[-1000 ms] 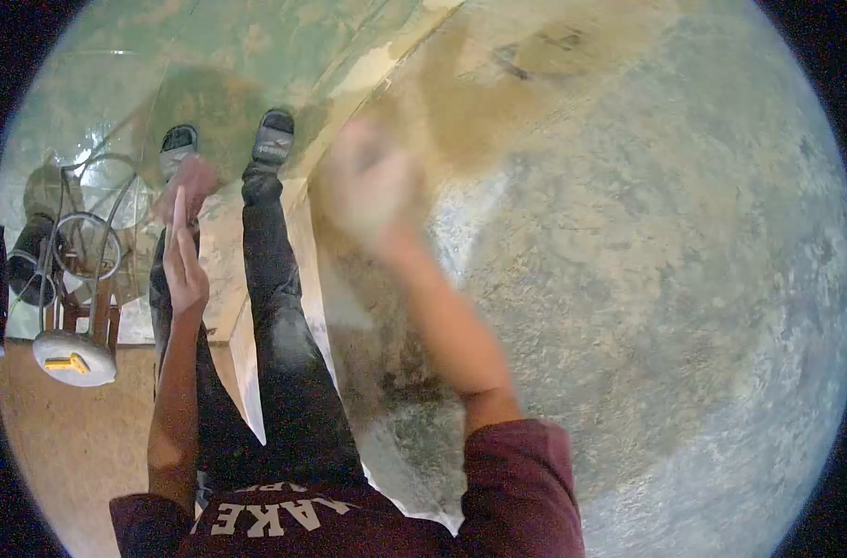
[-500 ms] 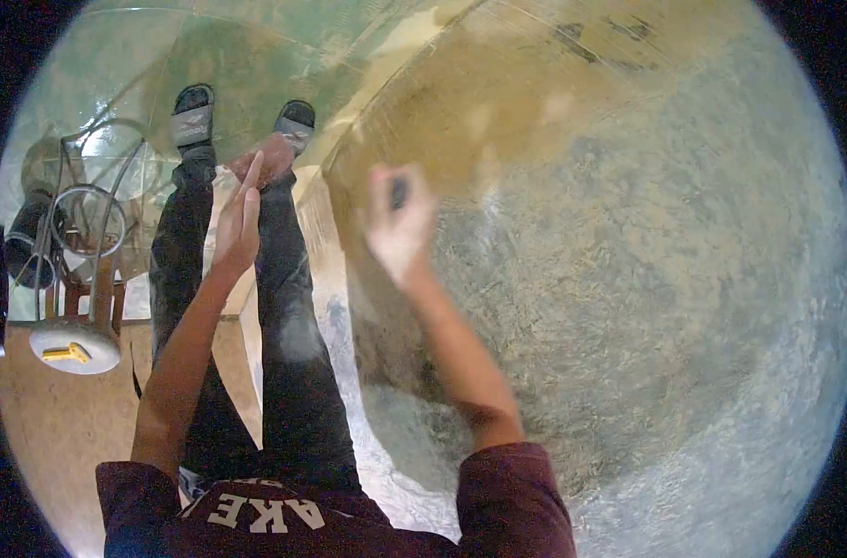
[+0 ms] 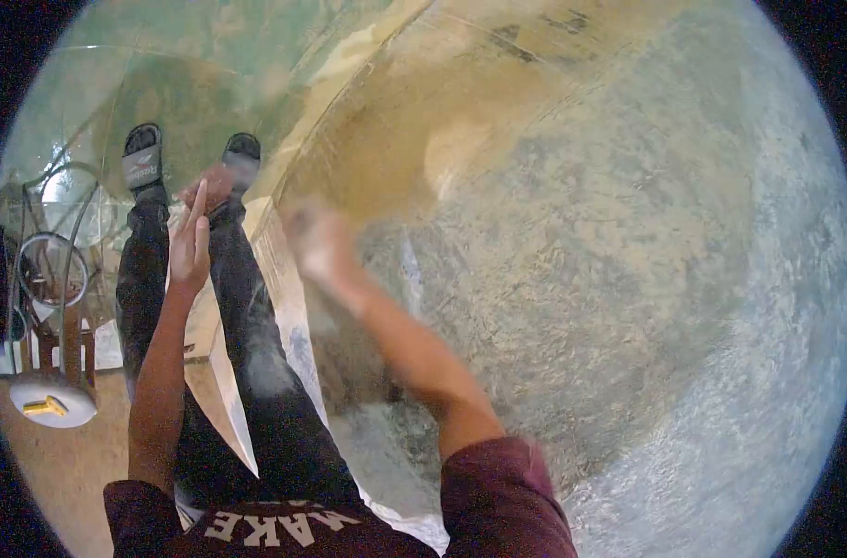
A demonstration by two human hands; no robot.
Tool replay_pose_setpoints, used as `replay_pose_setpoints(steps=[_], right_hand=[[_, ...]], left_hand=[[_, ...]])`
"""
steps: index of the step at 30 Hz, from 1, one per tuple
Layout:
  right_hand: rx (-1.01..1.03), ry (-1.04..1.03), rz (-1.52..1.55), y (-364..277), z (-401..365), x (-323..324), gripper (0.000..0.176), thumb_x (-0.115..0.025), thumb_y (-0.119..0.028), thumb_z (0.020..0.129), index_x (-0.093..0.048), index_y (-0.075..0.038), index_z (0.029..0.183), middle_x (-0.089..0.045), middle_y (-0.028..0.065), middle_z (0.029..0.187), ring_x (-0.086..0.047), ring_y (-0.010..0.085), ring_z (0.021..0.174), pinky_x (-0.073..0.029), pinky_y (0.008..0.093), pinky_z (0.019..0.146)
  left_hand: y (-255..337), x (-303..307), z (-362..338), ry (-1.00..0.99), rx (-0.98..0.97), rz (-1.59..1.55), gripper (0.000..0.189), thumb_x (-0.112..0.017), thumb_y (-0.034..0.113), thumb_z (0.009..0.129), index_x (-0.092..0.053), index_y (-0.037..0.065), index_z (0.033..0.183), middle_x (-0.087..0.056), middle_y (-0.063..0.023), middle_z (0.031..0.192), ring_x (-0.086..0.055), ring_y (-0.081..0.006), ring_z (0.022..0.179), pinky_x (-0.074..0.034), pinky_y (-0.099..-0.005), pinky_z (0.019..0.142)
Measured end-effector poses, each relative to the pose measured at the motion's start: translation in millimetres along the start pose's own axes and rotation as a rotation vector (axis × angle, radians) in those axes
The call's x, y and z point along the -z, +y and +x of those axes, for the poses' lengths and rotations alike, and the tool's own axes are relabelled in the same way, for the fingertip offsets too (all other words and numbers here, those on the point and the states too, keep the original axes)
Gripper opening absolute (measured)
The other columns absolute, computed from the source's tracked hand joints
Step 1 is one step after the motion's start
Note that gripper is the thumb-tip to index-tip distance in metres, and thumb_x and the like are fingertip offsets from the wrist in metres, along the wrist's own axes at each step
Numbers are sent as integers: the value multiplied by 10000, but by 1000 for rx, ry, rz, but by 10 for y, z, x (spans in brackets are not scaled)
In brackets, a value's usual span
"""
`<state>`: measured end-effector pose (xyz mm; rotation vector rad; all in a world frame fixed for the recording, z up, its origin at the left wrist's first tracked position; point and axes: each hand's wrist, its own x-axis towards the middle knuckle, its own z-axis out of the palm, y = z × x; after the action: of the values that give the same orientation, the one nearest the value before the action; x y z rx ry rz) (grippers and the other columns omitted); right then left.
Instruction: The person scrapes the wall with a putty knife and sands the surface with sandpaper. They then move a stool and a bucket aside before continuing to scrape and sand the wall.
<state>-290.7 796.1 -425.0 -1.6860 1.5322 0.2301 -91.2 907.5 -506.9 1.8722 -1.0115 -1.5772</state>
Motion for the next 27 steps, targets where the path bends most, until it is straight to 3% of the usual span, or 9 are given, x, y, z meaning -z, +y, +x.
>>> replay_pose_setpoints(steps=[3, 7, 8, 10, 14, 19, 21, 23, 27], right_hand=[[191, -25, 57, -928, 104, 327, 138, -667, -106, 847, -599, -29, 755, -615, 177, 755, -630, 280, 706, -504, 363, 662], [388, 676, -486, -738, 946, 1971, 174, -636, -115, 873, -548, -64, 731, -628, 78, 744, -627, 202, 736, -493, 338, 595], [290, 724, -168, -562, 1052, 2308, 182, -562, -123, 913, -536, -63, 743, -582, 57, 709, -552, 147, 642, -448, 303, 536], [-154, 770, -293, 927, 1184, 2267, 203, -517, -188, 951, -556, -49, 809, -525, 38, 681, -469, 103, 570, -400, 286, 493], [70, 38, -7, 270, -439, -243, 50, -650, -23, 812, -615, -46, 840, -600, 126, 745, -614, 194, 773, -502, 328, 707], [261, 263, 271, -943, 541, 939, 122, -646, -36, 852, -589, -72, 751, -567, 37, 714, -546, 136, 678, -457, 288, 615], [226, 510, 225, -1189, 1001, 1854, 452, -389, -394, 968, -459, -137, 602, -438, -2, 561, -402, 111, 497, -351, 280, 469], [266, 602, 195, -845, 1241, 2389, 473, -377, -394, 967, -436, -140, 573, -399, 0, 531, -375, 117, 472, -341, 293, 455], [-444, 289, -207, 376, 663, 763, 168, -579, -151, 895, -633, 7, 906, -608, 99, 697, -580, 187, 668, -485, 367, 634]], left_hand=[[-36, -78, 10, 27, -22, -88, 529, -276, 325, 1032, -335, 50, 1480, -432, -249, 1432, -386, -392, 1351, -309, -395, 1106], [156, -98, 101, -6, 61, -91, 533, -270, 336, 1043, -325, 43, 1485, -407, -217, 1467, -372, -340, 1377, -287, -379, 1120], [136, -93, 110, 4, 68, -92, 518, -273, 326, 1041, -341, 62, 1480, -428, -237, 1441, -384, -368, 1360, -302, -386, 1110], [111, -35, 81, 11, 82, -93, 504, -276, 317, 1038, -357, 80, 1476, -449, -256, 1414, -397, -397, 1343, -316, -393, 1100], [202, 140, 215, 104, -50, -142, 481, -291, 264, 1042, -384, 27, 1450, -477, -247, 1396, -440, -371, 1319, -328, -382, 1089], [206, 85, 197, 150, -27, -245, 475, -296, 249, 1044, -403, -10, 1427, -499, -244, 1376, -449, -353, 1318, -328, -381, 1088], [188, 31, 178, 110, -16, -187, 472, -301, 252, 1044, -408, -3, 1427, -502, -245, 1372, -455, -357, 1310, -333, -378, 1083], [108, -11, 138, 61, 6, -129, 470, -305, 255, 1044, -412, 4, 1427, -504, -247, 1368, -462, -361, 1302, -337, -375, 1078], [62, 94, 183, 30, 26, -215, 458, -309, 248, 1046, -426, 9, 1419, -522, -258, 1340, -488, -373, 1266, -355, -381, 1054]])
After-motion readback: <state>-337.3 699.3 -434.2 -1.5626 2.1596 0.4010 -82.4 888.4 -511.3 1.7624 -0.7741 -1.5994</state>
